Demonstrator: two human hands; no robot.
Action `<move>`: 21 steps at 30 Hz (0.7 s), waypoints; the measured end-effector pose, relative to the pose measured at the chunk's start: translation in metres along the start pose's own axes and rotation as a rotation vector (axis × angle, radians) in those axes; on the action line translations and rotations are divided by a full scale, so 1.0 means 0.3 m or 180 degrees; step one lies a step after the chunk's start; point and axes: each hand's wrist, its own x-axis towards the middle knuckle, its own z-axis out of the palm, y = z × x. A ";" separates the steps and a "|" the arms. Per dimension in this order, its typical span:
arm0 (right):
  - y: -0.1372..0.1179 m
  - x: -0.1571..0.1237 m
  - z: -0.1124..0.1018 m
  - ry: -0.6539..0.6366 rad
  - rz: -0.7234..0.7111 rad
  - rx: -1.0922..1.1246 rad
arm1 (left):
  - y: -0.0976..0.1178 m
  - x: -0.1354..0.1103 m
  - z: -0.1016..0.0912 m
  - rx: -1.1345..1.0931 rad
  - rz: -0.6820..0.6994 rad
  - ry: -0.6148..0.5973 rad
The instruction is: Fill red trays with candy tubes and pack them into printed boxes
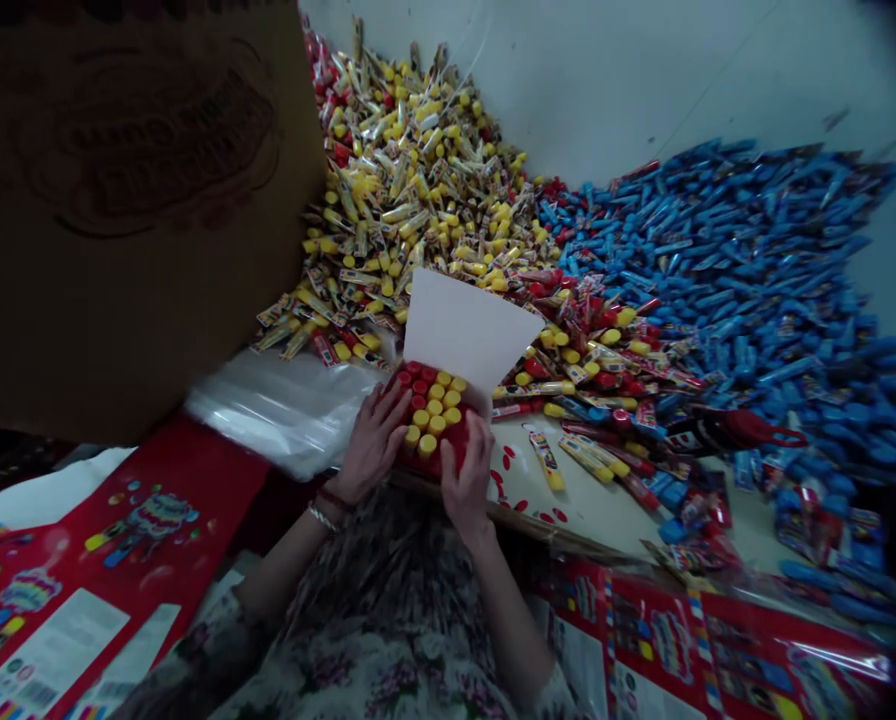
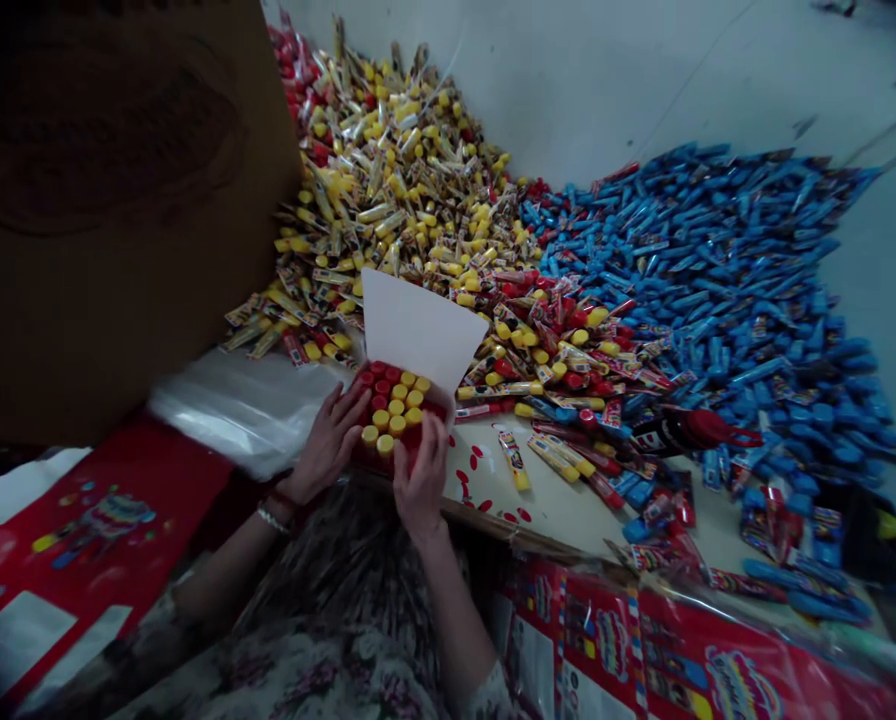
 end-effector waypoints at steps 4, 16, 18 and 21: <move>0.030 0.022 0.066 -0.0448 0.0135 0.0489 | 0.015 0.011 0.004 0.0357 -0.0027 -0.0124; 0.068 0.075 0.146 -0.0502 0.0834 0.1510 | 0.002 0.108 -0.031 -0.0070 -0.0458 -0.0071; 0.064 0.096 0.149 -0.0663 0.0667 0.1648 | -0.014 0.123 -0.015 -0.0084 -0.0126 -0.0215; 0.061 0.107 0.125 -0.0812 0.0411 0.1703 | -0.012 0.119 -0.015 0.0056 0.0145 -0.0417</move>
